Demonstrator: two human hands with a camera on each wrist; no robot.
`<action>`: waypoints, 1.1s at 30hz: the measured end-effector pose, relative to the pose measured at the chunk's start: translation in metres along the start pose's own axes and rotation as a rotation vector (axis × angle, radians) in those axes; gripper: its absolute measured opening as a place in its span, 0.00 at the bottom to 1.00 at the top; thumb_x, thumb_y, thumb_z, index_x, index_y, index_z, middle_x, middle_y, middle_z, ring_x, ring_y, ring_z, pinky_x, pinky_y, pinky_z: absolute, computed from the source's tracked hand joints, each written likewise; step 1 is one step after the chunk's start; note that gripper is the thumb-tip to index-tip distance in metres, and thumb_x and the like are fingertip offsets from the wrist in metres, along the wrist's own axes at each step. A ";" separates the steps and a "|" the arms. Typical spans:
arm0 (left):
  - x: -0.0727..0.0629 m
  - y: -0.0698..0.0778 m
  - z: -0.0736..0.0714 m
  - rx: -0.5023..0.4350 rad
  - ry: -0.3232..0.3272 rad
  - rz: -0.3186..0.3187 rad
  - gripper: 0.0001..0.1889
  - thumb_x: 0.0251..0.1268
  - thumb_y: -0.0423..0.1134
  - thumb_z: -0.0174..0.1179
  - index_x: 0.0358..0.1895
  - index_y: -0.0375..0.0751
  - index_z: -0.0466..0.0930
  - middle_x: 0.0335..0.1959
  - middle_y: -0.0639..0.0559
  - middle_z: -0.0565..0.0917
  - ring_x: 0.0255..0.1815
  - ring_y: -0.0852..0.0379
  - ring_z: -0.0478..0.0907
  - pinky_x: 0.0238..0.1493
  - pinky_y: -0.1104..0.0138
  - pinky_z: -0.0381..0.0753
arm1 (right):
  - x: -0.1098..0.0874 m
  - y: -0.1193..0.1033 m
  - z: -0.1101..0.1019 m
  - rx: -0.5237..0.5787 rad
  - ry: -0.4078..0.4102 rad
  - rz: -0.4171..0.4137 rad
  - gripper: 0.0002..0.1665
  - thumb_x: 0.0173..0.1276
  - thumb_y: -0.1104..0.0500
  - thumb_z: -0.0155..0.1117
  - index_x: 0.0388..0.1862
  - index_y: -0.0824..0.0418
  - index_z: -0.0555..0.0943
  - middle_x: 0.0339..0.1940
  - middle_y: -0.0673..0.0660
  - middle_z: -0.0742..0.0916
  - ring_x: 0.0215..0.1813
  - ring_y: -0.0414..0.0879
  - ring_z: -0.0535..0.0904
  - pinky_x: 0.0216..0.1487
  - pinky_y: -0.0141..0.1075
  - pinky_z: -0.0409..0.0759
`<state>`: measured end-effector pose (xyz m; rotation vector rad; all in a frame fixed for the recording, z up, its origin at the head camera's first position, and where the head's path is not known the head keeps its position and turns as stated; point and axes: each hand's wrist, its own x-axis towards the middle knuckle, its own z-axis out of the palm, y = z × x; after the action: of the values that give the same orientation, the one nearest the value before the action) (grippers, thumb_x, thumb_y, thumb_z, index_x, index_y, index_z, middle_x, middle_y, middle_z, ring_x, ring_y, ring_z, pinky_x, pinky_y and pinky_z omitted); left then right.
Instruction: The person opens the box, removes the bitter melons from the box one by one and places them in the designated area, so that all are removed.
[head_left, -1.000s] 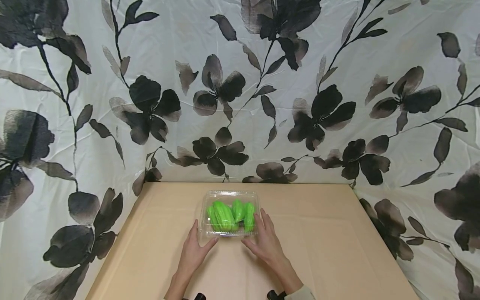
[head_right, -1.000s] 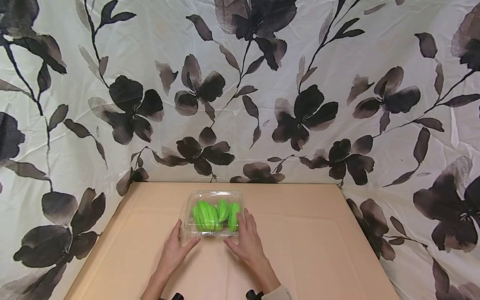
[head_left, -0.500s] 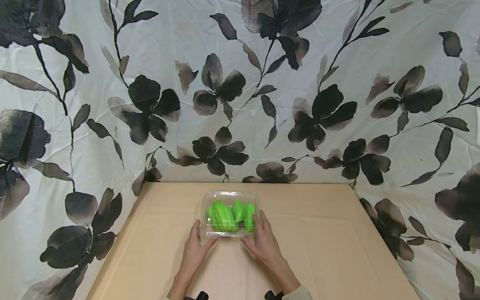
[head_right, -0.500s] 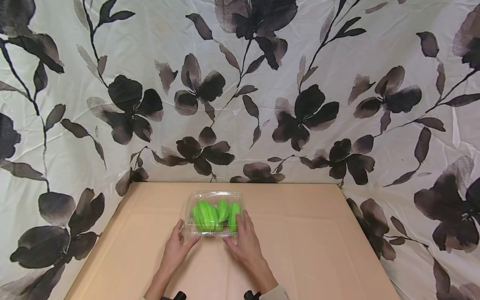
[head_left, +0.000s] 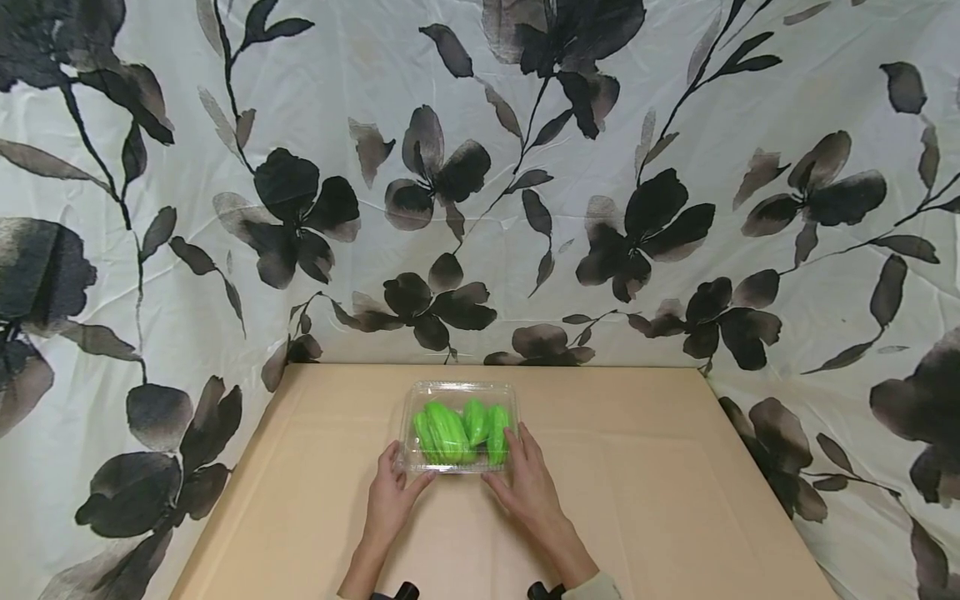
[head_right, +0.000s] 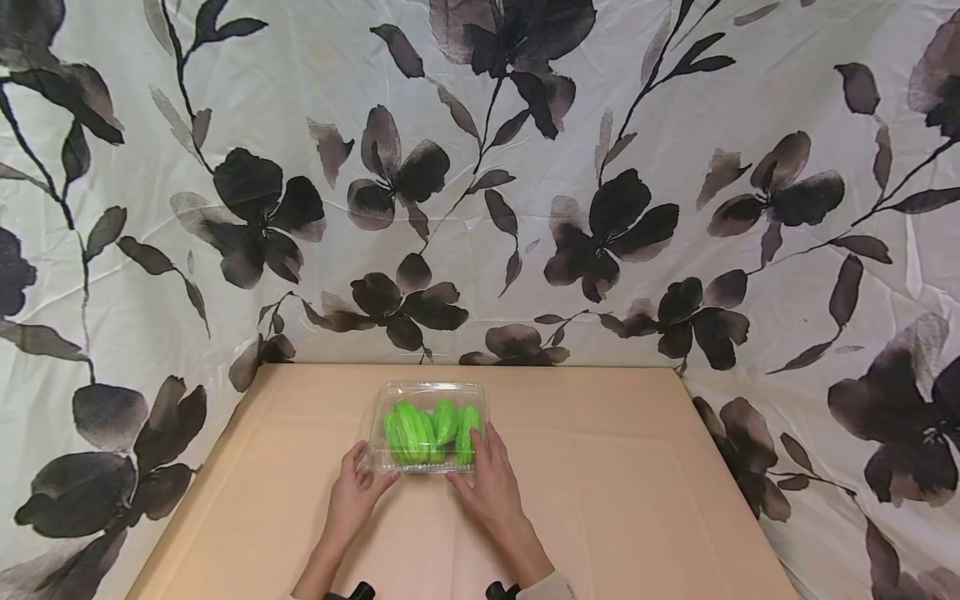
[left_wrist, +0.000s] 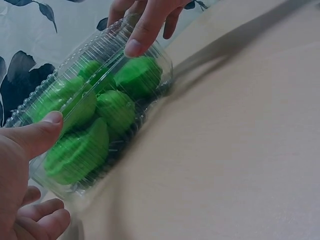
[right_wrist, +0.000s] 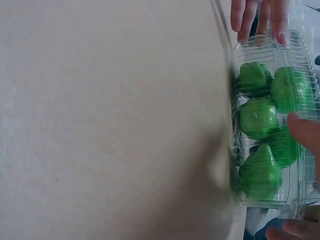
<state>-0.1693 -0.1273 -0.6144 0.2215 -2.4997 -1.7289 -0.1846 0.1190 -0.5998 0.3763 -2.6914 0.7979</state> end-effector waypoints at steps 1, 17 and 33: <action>0.000 0.000 0.000 -0.004 0.002 0.002 0.52 0.59 0.52 0.72 0.77 0.31 0.49 0.76 0.24 0.57 0.70 0.25 0.65 0.68 0.49 0.73 | 0.000 0.000 0.000 0.000 0.002 0.000 0.48 0.61 0.42 0.73 0.73 0.63 0.67 0.75 0.72 0.68 0.74 0.66 0.67 0.66 0.57 0.78; 0.001 -0.002 0.003 -0.013 0.021 -0.010 0.51 0.59 0.52 0.72 0.77 0.33 0.51 0.74 0.22 0.60 0.69 0.26 0.68 0.67 0.49 0.74 | 0.002 0.002 0.005 -0.026 0.025 0.010 0.48 0.61 0.39 0.73 0.73 0.62 0.68 0.74 0.70 0.70 0.72 0.66 0.69 0.64 0.56 0.80; 0.001 -0.002 0.008 -0.056 0.019 -0.042 0.47 0.63 0.48 0.69 0.77 0.37 0.49 0.74 0.22 0.59 0.70 0.26 0.67 0.69 0.49 0.72 | 0.002 0.000 0.004 -0.022 0.025 0.016 0.47 0.63 0.40 0.71 0.73 0.63 0.68 0.74 0.71 0.70 0.72 0.65 0.70 0.65 0.56 0.79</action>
<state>-0.1716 -0.1203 -0.6191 0.2867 -2.4467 -1.8006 -0.1872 0.1169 -0.6024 0.3380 -2.6809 0.7716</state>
